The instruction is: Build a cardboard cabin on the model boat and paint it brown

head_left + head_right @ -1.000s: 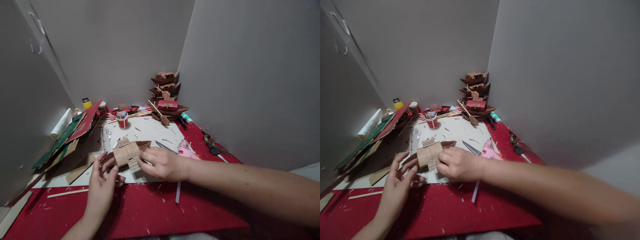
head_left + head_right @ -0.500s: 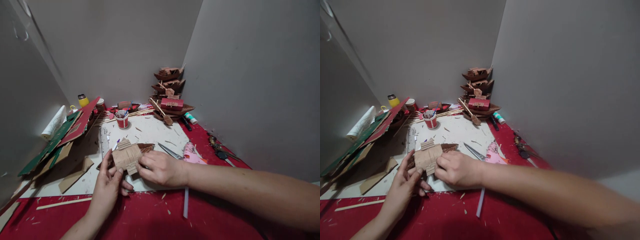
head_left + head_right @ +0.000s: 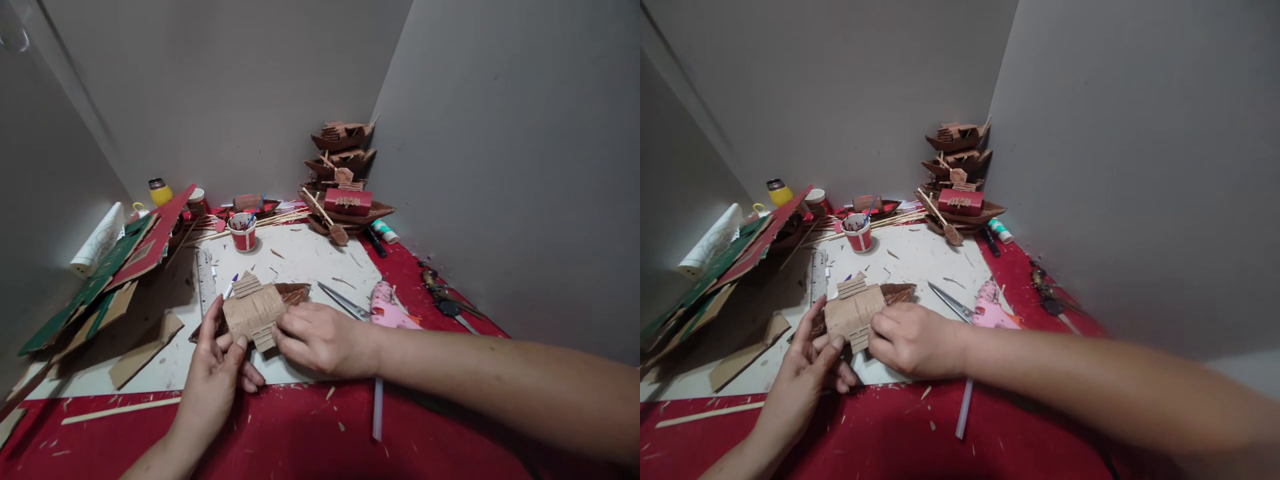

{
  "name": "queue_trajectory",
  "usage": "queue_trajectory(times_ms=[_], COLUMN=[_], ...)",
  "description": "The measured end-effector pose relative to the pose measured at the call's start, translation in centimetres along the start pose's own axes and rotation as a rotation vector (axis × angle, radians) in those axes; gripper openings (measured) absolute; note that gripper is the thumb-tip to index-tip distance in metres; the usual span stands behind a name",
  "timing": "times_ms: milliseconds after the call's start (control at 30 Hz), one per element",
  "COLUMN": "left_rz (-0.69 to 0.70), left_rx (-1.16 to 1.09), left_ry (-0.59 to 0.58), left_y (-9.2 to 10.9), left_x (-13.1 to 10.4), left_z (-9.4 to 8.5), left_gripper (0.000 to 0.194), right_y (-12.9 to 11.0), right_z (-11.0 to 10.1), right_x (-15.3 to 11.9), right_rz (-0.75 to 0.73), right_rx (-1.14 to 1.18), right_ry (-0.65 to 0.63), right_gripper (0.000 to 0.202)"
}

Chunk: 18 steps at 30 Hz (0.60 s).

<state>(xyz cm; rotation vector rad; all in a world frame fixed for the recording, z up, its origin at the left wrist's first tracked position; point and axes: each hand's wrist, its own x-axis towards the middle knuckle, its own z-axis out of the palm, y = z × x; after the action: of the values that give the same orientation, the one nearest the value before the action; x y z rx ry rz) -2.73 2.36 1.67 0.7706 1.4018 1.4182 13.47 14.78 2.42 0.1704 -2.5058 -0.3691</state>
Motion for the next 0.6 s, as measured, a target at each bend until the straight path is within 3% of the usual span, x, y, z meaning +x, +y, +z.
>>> queue_trajectory(times_ms=[400, 600], left_rz=[-0.016, -0.014], left_rx=[0.000, -0.048], left_ry=[0.030, 0.155], left_y=[0.2, 0.1], left_x=[-0.2, -0.2], left_z=[0.6, 2.0], left_gripper=[0.093, 0.091], right_y=[-0.1, 0.1], right_z=[-0.3, -0.6], right_x=[-0.1, -0.2], right_rz=[0.036, 0.050], right_rx=[0.008, 0.032], right_ry=[-0.032, -0.103], right_gripper=[0.021, 0.021])
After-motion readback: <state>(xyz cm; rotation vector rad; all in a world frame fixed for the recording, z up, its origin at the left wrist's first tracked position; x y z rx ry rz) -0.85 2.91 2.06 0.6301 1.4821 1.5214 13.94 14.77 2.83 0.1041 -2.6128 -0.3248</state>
